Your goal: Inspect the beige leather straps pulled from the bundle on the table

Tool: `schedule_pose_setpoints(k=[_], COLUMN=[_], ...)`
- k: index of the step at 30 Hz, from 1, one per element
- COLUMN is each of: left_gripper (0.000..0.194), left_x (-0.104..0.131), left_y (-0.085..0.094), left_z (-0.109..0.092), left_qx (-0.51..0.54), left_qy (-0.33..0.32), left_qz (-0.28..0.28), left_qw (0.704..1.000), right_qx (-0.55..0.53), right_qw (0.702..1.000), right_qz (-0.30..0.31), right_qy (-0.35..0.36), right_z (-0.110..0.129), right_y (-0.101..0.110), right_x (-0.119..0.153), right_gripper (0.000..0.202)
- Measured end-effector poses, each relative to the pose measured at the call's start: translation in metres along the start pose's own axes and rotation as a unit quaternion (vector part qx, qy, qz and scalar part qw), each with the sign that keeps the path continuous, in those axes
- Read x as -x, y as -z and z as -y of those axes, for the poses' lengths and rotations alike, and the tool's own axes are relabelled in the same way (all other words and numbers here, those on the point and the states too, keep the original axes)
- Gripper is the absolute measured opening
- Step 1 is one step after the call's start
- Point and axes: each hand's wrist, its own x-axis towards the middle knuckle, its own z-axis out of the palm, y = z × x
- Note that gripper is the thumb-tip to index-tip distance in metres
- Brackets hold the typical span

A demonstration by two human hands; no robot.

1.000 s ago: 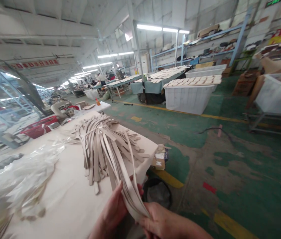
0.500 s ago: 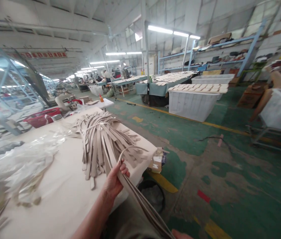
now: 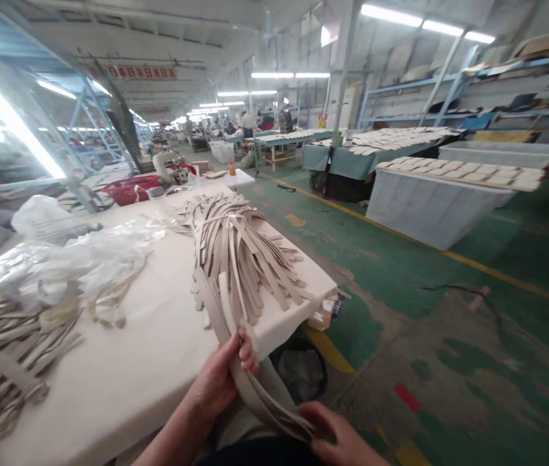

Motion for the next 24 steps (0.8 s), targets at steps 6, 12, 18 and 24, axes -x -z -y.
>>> schedule_pose_setpoints(k=[6, 12, 18, 24], left_gripper=[0.032, 0.035, 0.070, 0.043], left_x=[0.032, 0.058, 0.082, 0.087], left_y=[0.011, 0.038, 0.067, 0.087], left_z=[0.004, -0.033, -0.062, -0.064], left_qx=[-0.014, -0.107, -0.142, -0.206], left_qy=[0.012, -0.067, -0.140, -0.136], left_qz=[-0.030, -0.072, -0.204, -0.251], left_qw=[0.999, 0.989, 0.958, 0.936], right_qx=[-0.072, -0.097, 0.044, 0.066], right_qw=[0.926, 0.838, 0.961, 0.958], right_qz=[0.364, 0.537, 0.257, 0.272], right_qy=[0.070, -0.019, 0.093, 0.068], right_z=[0.109, 0.143, 0.142, 0.139], right_y=[-0.030, -0.098, -0.113, -0.110], right_x=[-0.081, -0.130, -0.133, -0.128], right_gripper=[0.062, 0.043, 0.022, 0.044])
